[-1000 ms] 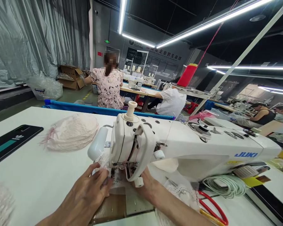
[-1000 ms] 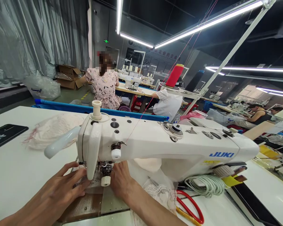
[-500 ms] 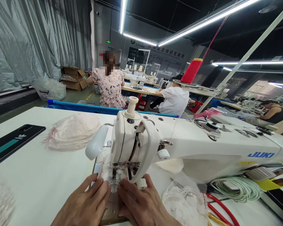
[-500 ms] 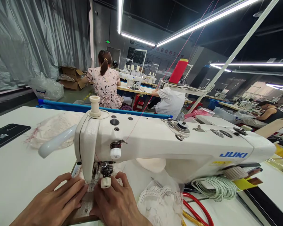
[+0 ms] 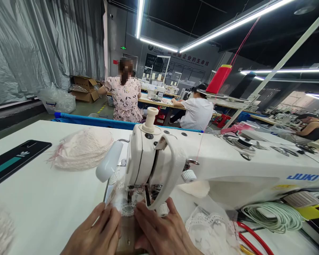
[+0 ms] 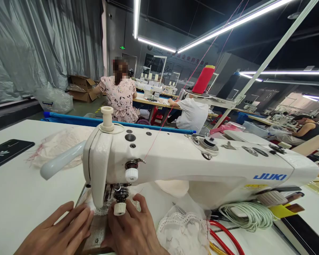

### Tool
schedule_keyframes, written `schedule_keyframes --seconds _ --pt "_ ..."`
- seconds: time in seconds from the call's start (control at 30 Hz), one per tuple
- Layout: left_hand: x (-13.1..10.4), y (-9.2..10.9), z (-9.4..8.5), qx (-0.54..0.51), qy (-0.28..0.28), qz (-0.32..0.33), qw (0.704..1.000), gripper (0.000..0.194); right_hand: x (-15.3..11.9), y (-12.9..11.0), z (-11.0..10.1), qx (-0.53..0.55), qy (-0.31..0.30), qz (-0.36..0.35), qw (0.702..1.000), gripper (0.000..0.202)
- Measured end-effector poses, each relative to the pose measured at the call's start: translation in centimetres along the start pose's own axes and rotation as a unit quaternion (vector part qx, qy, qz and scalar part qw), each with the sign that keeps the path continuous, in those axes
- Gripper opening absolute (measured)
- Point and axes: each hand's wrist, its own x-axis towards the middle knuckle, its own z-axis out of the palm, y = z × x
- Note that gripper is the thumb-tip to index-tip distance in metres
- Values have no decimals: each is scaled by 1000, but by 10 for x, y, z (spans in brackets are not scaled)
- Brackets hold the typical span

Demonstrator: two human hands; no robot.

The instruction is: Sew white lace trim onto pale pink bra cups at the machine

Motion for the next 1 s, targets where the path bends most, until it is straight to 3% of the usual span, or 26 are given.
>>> schedule_keyframes --seconds 0.33,0.5,0.6,0.73,0.87,1.0 --pt "14 -17 14 23 -7 9 1000 37 0 7 -3 20 -55 37 998 41" --pt "36 -34 9 22 2 22 1000 38 2 7 -4 23 -52 57 997 37" --pt "49 -42 6 7 -23 43 999 35 5 7 -2 21 -62 68 996 32" --pt "58 -46 -1 11 -24 45 999 37 11 1 -5 -7 -95 44 995 27" --pt "42 -44 -18 18 -28 26 999 35 15 -18 -17 21 -120 4 993 32" --pt "-2 -33 -46 -51 -31 17 998 33 28 -49 -27 72 -124 -25 989 37"
